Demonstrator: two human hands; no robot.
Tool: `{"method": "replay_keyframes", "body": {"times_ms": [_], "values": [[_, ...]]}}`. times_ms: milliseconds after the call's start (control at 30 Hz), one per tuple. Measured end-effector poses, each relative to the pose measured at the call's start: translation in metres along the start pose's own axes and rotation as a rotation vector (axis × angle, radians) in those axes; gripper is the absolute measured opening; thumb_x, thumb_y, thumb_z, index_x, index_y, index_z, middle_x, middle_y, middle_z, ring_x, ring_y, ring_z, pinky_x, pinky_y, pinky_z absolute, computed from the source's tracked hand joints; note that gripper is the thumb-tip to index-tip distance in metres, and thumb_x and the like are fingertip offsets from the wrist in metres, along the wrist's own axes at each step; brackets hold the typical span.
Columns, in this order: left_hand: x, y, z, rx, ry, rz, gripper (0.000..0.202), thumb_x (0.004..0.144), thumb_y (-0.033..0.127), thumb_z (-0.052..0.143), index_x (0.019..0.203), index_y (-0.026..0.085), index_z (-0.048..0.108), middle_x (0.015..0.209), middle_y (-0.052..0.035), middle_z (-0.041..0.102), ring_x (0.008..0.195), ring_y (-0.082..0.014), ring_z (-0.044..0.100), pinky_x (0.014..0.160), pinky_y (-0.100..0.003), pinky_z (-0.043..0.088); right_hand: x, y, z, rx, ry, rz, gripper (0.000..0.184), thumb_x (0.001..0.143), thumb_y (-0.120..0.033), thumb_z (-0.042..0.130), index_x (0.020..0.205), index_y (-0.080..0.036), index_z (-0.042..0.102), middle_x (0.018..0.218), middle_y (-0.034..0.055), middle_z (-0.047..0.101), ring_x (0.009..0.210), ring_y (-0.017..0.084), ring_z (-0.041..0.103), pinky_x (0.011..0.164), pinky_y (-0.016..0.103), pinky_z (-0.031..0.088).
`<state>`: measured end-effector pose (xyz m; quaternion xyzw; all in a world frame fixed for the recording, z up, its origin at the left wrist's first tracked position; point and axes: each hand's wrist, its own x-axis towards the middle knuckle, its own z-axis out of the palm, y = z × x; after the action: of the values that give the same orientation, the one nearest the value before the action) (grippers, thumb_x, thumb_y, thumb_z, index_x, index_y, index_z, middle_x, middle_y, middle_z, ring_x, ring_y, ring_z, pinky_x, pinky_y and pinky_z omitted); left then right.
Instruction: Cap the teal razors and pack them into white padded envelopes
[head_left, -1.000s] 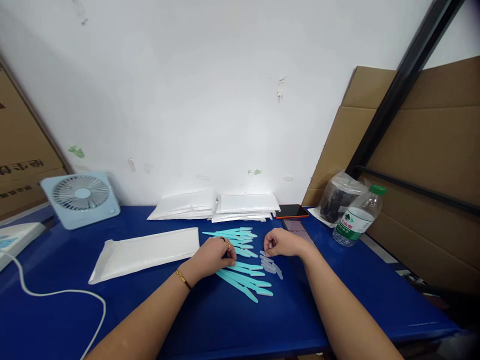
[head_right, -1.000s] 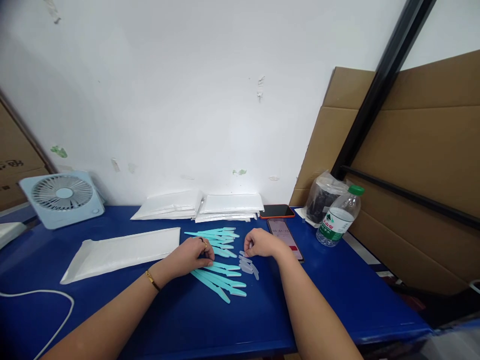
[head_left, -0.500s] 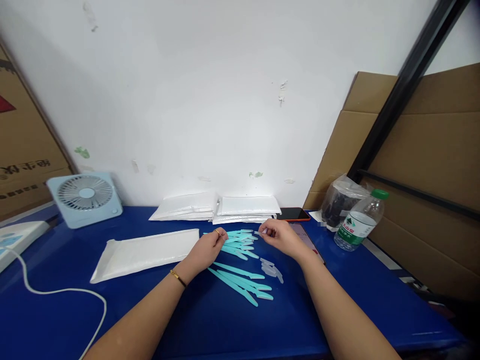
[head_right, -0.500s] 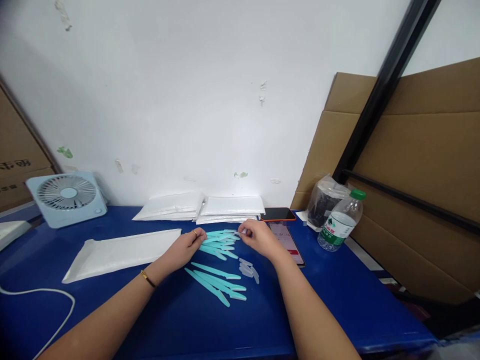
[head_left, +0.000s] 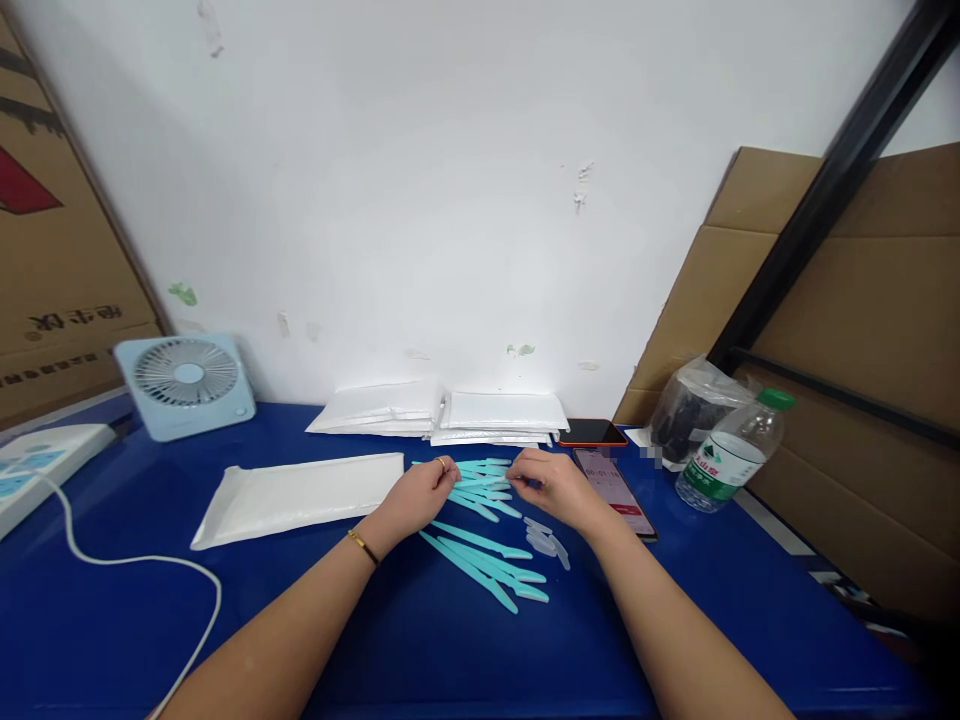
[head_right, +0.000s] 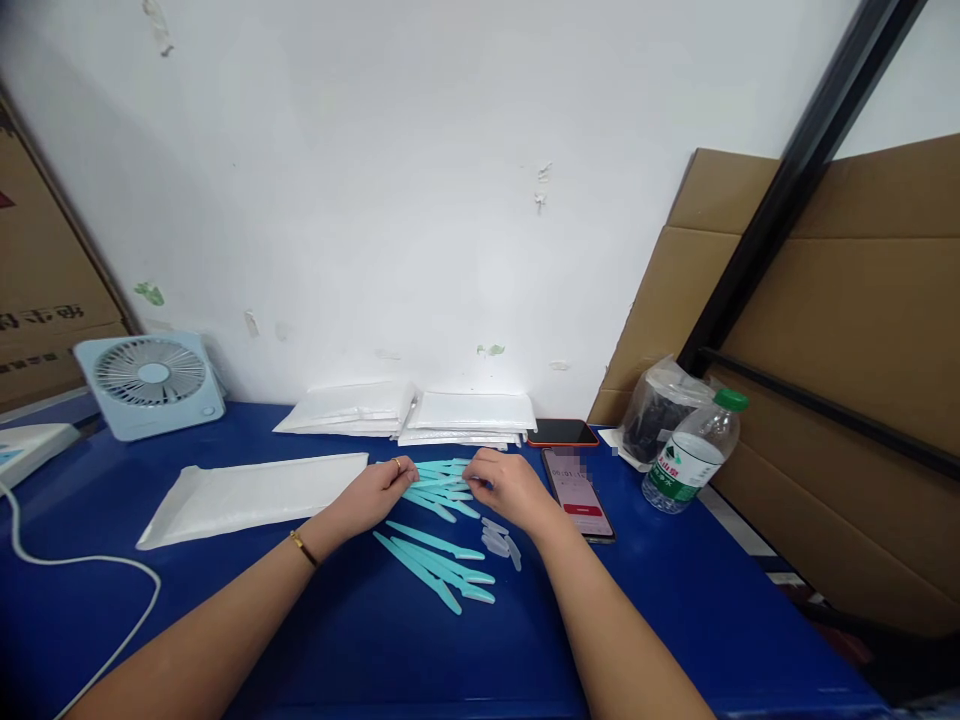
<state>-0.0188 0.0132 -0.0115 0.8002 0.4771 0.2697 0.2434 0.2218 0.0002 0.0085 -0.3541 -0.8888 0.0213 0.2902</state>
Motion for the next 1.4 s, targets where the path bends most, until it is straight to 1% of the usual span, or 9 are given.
{"method": "replay_keyframes", "body": {"times_ms": [133, 300, 400, 467, 567, 633, 800, 1067, 1400], "values": [[0.000, 0.001, 0.004, -0.007, -0.013, 0.054, 0.029, 0.089, 0.038, 0.030, 0.085, 0.020, 0.054, 0.074, 0.0002, 0.056, 0.069, -0.0146, 0.052, 0.065, -0.026, 0.039, 0.001, -0.001, 0.008, 0.010, -0.042, -0.009, 0.017, 0.082, -0.013, 0.047, 0.084, -0.020, 0.063, 0.080, 0.0038, 0.060, 0.071, 0.012, 0.055, 0.062, 0.021, 0.040], [-0.002, 0.006, -0.004, 0.150, 0.131, 0.155, 0.024, 0.079, 0.033, 0.052, 0.100, 0.022, 0.056, 0.102, -0.0049, 0.056, 0.097, -0.0204, 0.050, 0.083, -0.031, 0.039, 0.000, 0.012, 0.007, 0.035, -0.019, 0.153, 0.017, 0.079, -0.014, 0.051, 0.086, -0.020, 0.065, 0.084, 0.0043, 0.063, 0.073, 0.013, 0.057, 0.064, 0.022, 0.042], [-0.006, 0.009, -0.007, 0.138, -0.109, 0.242, 0.020, 0.076, 0.036, 0.057, 0.090, 0.024, 0.061, 0.094, -0.0018, 0.059, 0.086, -0.0172, 0.053, 0.074, -0.026, 0.040, -0.005, 0.019, -0.004, 0.097, -0.075, 0.289, 0.017, 0.077, -0.016, 0.052, 0.085, -0.020, 0.067, 0.084, 0.0036, 0.065, 0.069, 0.013, 0.057, 0.060, 0.021, 0.042], [-0.008, 0.010, -0.005, 0.144, -0.256, 0.269, 0.019, 0.073, 0.038, 0.060, 0.086, 0.024, 0.064, 0.087, -0.0003, 0.061, 0.080, -0.0159, 0.055, 0.069, -0.024, 0.039, -0.010, 0.022, -0.013, 0.174, -0.226, 0.377, 0.014, 0.075, -0.020, 0.054, 0.081, -0.019, 0.067, 0.074, 0.0021, 0.065, 0.060, 0.012, 0.056, 0.054, 0.021, 0.040], [-0.010, 0.011, 0.001, 0.179, -0.313, 0.233, 0.015, 0.071, 0.036, 0.062, 0.079, 0.024, 0.066, 0.080, 0.0001, 0.062, 0.076, -0.0161, 0.055, 0.065, -0.024, 0.037, -0.016, 0.024, -0.019, 0.255, -0.484, 0.447, 0.013, 0.066, -0.026, 0.065, 0.076, -0.018, 0.068, 0.062, -0.0002, 0.063, 0.052, 0.012, 0.054, 0.047, 0.020, 0.037], [-0.010, 0.012, 0.003, 0.197, -0.293, 0.213, 0.011, 0.072, 0.033, 0.061, 0.074, 0.023, 0.064, 0.077, -0.0002, 0.062, 0.076, -0.0165, 0.054, 0.065, -0.024, 0.036, -0.018, 0.024, -0.017, 0.244, -0.527, 0.453, 0.011, 0.061, -0.025, 0.067, 0.070, -0.018, 0.067, 0.062, -0.0005, 0.063, 0.053, 0.012, 0.053, 0.046, 0.019, 0.036], [-0.010, 0.013, 0.000, 0.130, -0.186, 0.152, 0.015, 0.082, 0.032, 0.048, 0.078, 0.020, 0.057, 0.074, -0.0004, 0.060, 0.068, -0.0149, 0.052, 0.063, -0.025, 0.035, -0.017, 0.022, -0.008, 0.212, -0.483, 0.448, 0.009, 0.060, -0.013, 0.060, 0.067, -0.017, 0.063, 0.064, -0.0008, 0.061, 0.054, 0.010, 0.052, 0.046, 0.018, 0.034], [-0.005, 0.005, -0.002, -0.060, -0.045, 0.003, 0.030, 0.087, 0.039, 0.029, 0.079, 0.020, 0.050, 0.072, 0.0014, 0.054, 0.066, -0.0136, 0.049, 0.063, -0.024, 0.037, -0.006, 0.011, -0.019, 0.060, -0.063, 0.236, 0.007, 0.073, -0.013, 0.050, 0.071, -0.018, 0.055, 0.064, -0.0013, 0.054, 0.058, 0.010, 0.048, 0.055, 0.019, 0.035], [-0.002, 0.003, -0.001, -0.046, -0.062, -0.034, 0.030, 0.085, 0.040, 0.032, 0.075, 0.019, 0.051, 0.074, 0.0004, 0.057, 0.069, -0.0147, 0.050, 0.065, -0.026, 0.038, -0.002, 0.002, -0.011, -0.103, -0.071, 0.061, 0.015, 0.076, -0.007, 0.046, 0.070, -0.018, 0.054, 0.073, 0.0025, 0.055, 0.065, 0.012, 0.048, 0.061, 0.021, 0.035]]}}
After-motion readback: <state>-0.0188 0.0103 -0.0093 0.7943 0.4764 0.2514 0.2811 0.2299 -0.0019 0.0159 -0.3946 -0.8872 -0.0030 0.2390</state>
